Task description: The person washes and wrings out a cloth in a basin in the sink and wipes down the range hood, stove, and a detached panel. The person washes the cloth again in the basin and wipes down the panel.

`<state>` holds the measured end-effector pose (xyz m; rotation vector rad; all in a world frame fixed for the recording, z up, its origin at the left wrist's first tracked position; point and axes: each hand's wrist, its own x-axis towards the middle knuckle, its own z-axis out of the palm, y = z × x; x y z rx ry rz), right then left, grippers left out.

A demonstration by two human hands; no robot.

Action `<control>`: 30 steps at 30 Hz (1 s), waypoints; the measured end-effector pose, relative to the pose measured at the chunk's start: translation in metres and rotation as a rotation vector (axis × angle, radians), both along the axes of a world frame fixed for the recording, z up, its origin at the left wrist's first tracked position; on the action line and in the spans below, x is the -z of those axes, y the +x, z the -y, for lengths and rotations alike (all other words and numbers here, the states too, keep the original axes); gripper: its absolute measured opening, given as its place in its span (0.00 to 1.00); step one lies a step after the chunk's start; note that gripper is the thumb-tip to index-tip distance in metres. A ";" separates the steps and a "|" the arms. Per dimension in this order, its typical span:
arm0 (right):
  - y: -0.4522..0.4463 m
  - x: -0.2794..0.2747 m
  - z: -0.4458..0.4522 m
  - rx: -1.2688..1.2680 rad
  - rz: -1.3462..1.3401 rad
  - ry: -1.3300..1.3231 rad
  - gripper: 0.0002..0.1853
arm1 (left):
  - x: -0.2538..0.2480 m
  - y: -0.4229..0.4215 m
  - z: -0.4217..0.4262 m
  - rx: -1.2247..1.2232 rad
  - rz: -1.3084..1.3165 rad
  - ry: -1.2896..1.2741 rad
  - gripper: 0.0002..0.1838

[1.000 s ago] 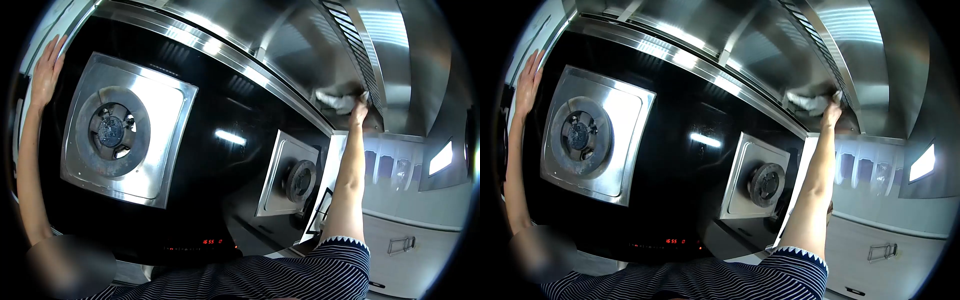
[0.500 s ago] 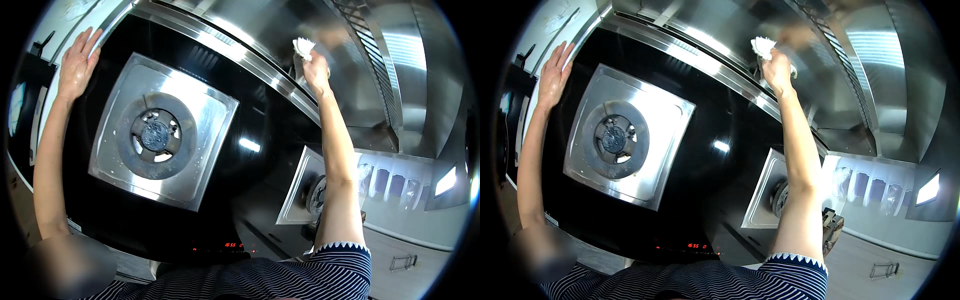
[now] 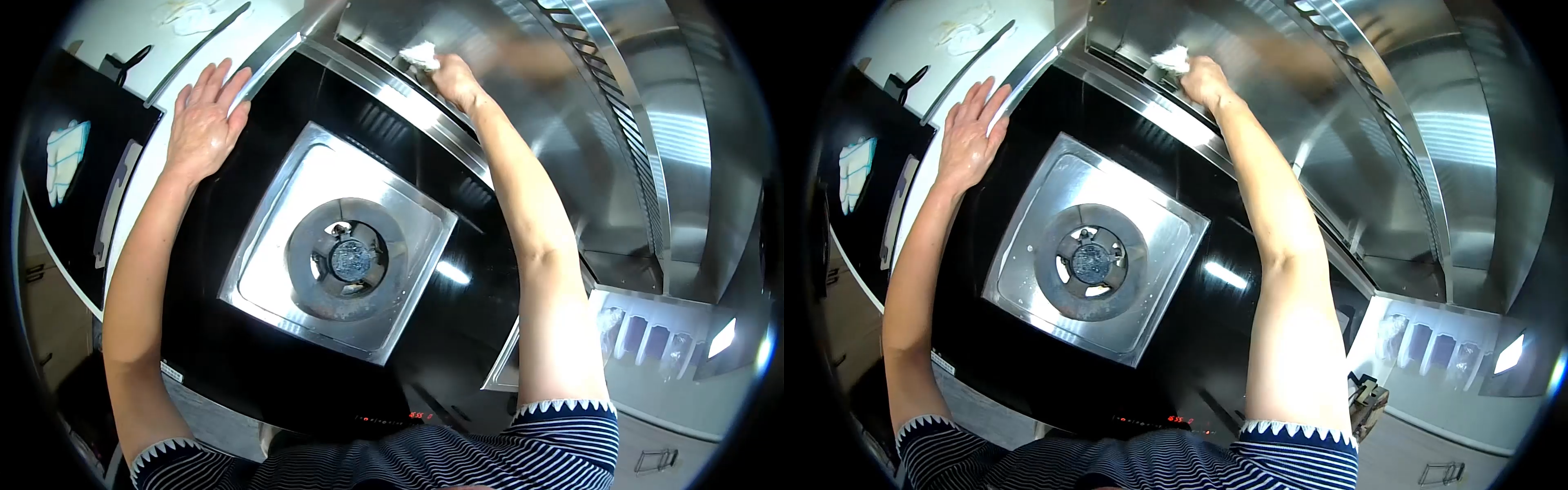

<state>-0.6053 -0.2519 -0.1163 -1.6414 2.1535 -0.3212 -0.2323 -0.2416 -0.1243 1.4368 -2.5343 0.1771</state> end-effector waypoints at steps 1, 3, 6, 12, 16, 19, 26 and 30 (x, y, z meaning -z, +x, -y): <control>0.005 -0.003 0.001 -0.032 -0.007 -0.037 0.17 | 0.002 0.001 0.000 -0.003 -0.004 -0.015 0.24; -0.003 0.002 -0.002 -0.068 0.037 -0.052 0.16 | 0.003 0.000 0.003 0.001 -0.016 -0.028 0.24; -0.016 0.008 -0.030 -0.055 0.229 -0.086 0.12 | 0.002 0.002 0.002 0.018 -0.047 -0.007 0.24; -0.015 -0.032 -0.042 0.021 0.348 -0.480 0.13 | -0.003 0.000 0.000 -0.011 -0.081 0.028 0.24; 0.043 -0.115 0.013 0.234 0.301 -0.546 0.16 | -0.005 0.001 0.000 0.001 -0.095 0.047 0.24; 0.053 -0.077 0.066 -0.130 0.007 -0.702 0.16 | -0.005 0.003 0.000 0.010 -0.105 0.049 0.24; 0.049 0.019 0.063 -0.212 -0.292 -0.309 0.19 | -0.005 0.005 0.000 0.027 -0.148 0.043 0.24; 0.046 -0.005 0.067 -0.214 -0.188 -0.071 0.21 | -0.007 0.005 0.000 0.008 -0.146 0.066 0.24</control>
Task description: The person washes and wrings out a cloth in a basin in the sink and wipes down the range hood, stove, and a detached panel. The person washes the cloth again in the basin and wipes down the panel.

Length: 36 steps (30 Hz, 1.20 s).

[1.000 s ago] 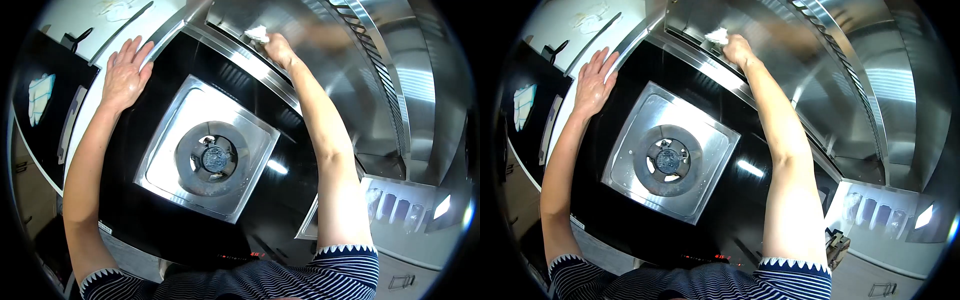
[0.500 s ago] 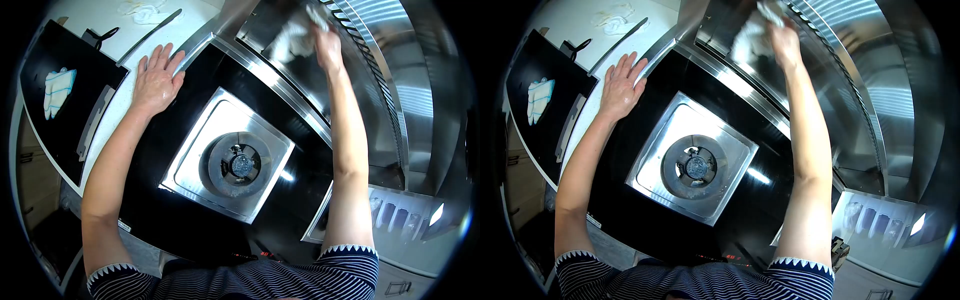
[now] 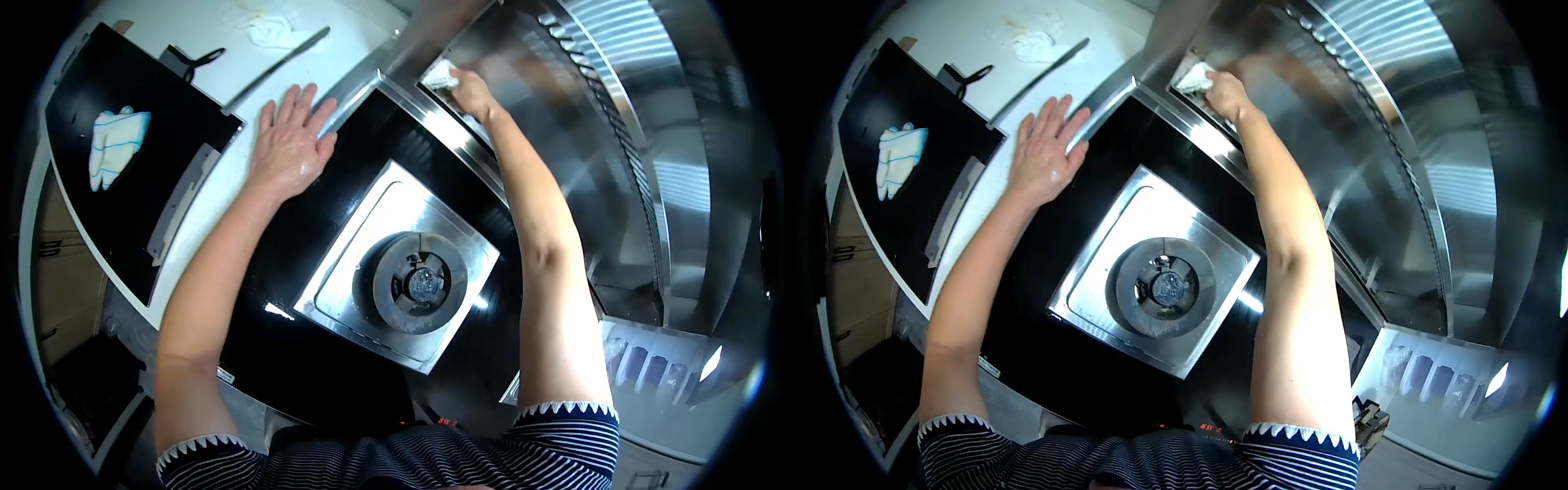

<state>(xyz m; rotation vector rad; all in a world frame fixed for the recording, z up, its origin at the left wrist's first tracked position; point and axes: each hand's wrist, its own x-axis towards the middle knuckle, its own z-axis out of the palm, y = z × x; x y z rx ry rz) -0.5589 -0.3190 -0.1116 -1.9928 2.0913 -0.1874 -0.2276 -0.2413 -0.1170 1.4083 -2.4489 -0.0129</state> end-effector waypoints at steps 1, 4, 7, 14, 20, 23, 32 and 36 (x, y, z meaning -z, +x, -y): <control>0.001 -0.013 -0.001 0.003 0.097 -0.233 0.19 | -0.001 0.001 0.000 0.010 -0.031 -0.003 0.24; 0.029 -0.110 -0.017 0.239 0.057 -0.311 0.14 | -0.001 0.000 -0.001 0.001 -0.028 0.006 0.24; 0.035 -0.116 -0.016 0.144 0.011 -0.799 0.11 | 0.001 -0.001 0.000 -0.001 -0.021 0.002 0.24; 0.000 -0.113 -0.069 0.366 0.042 -0.506 0.17 | -0.002 0.002 0.001 0.016 -0.020 0.029 0.24; -0.124 -0.088 -0.185 0.433 0.228 -0.683 0.14 | 0.002 0.000 -0.001 -0.007 -0.010 0.008 0.24; -0.107 -0.071 -0.182 0.421 0.085 -0.373 0.14 | 0.000 -0.002 -0.001 -0.008 0.018 0.004 0.24; -0.022 -0.011 -0.054 0.161 0.167 0.002 0.18 | 0.003 0.000 0.000 -0.002 0.043 -0.006 0.24; -0.067 0.023 -0.087 0.098 0.090 -0.053 0.20 | 0.003 -0.001 0.002 -0.003 0.013 -0.017 0.24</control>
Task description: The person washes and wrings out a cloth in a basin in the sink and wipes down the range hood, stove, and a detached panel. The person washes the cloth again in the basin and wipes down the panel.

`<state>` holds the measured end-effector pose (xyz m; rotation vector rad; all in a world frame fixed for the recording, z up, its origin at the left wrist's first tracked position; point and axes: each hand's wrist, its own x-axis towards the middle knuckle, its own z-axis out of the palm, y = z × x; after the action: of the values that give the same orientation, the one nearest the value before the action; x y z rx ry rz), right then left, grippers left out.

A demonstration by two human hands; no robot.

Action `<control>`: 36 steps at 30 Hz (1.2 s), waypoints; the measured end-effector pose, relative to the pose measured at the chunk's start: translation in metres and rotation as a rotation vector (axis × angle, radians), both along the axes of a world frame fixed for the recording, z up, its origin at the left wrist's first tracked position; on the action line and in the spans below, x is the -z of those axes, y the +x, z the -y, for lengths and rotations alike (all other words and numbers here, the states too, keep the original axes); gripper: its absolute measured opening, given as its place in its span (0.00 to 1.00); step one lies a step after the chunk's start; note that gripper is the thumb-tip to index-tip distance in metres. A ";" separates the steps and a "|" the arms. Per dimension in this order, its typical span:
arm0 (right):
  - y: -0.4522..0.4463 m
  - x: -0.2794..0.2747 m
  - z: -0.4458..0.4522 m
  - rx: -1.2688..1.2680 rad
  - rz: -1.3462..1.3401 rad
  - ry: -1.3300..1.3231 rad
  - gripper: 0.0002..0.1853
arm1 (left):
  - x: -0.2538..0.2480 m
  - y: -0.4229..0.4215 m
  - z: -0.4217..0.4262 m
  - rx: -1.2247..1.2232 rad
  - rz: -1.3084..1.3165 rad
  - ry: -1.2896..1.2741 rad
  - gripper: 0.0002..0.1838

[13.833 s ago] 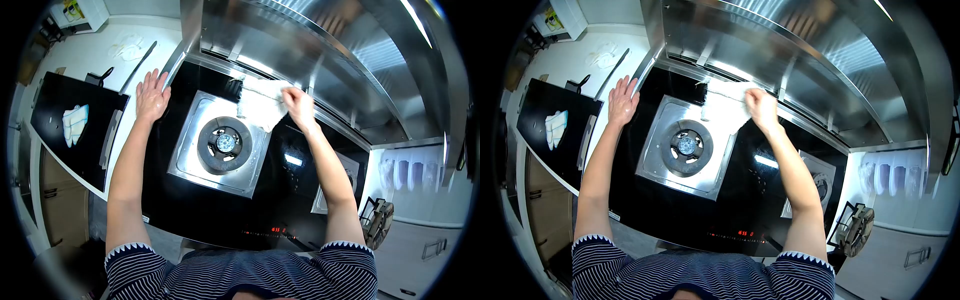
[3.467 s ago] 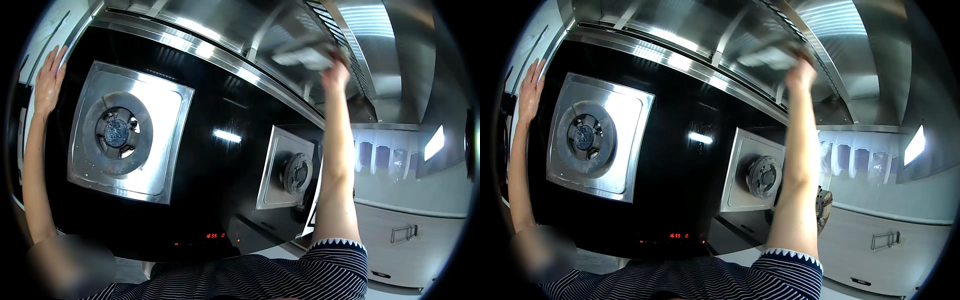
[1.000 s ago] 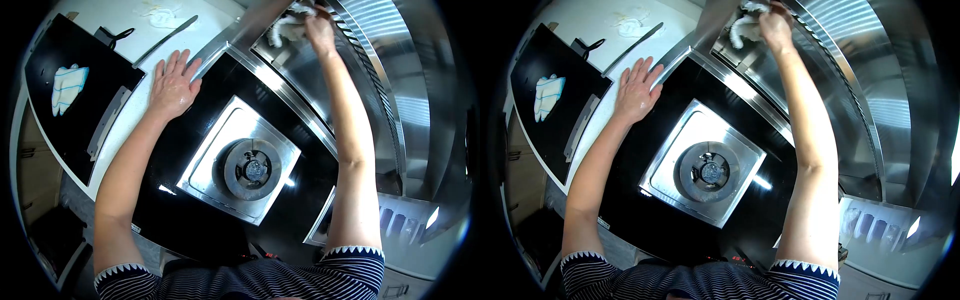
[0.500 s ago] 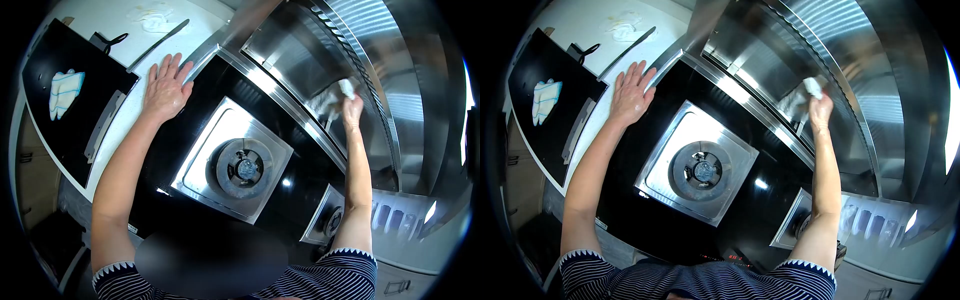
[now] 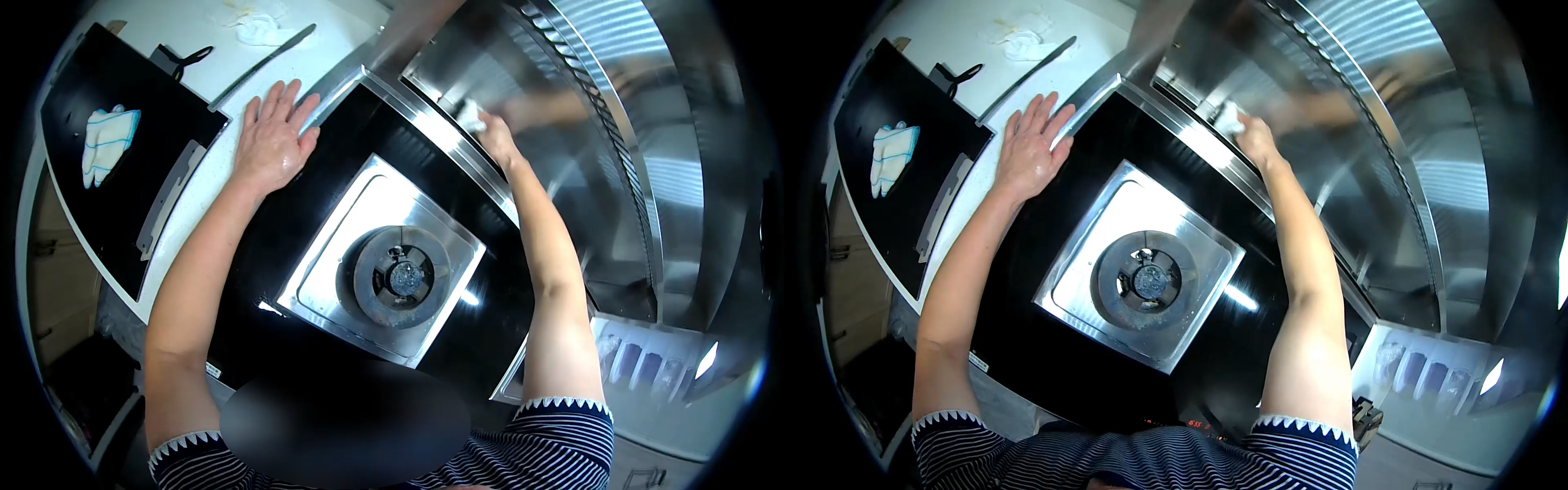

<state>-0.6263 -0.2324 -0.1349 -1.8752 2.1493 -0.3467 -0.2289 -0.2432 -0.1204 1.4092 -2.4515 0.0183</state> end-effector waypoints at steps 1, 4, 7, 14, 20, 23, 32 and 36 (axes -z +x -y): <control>-0.006 -0.001 0.001 0.001 0.104 0.031 0.21 | 0.001 0.001 -0.001 -0.002 -0.010 0.005 0.24; 0.013 -0.021 0.005 0.088 -0.056 0.057 0.20 | -0.001 0.000 -0.002 -0.010 -0.005 0.023 0.24; 0.055 -0.066 0.038 -0.143 0.083 -0.267 0.16 | -0.002 0.000 -0.001 -0.009 0.008 0.016 0.24; 0.093 -0.026 0.084 -0.207 -0.255 0.000 0.20 | 0.000 0.001 -0.001 0.004 -0.012 0.001 0.23; 0.031 0.004 0.058 -0.126 0.098 -0.048 0.18 | 0.000 0.002 0.000 -0.005 -0.010 0.009 0.23; -0.003 0.009 0.015 -0.080 0.097 -0.070 0.19 | 0.001 0.001 -0.001 -0.006 -0.002 0.010 0.23; -0.081 -0.025 -0.102 0.048 -0.091 0.262 0.19 | 0.002 0.001 0.000 0.001 0.012 0.002 0.24; -0.101 -0.038 -0.133 0.137 -0.286 0.423 0.18 | 0.003 0.001 0.000 -0.014 0.016 0.004 0.24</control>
<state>-0.7268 -0.0995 -0.0971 -1.6163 2.3053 0.3497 -0.2275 -0.2434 -0.1234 1.4330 -2.4563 0.0278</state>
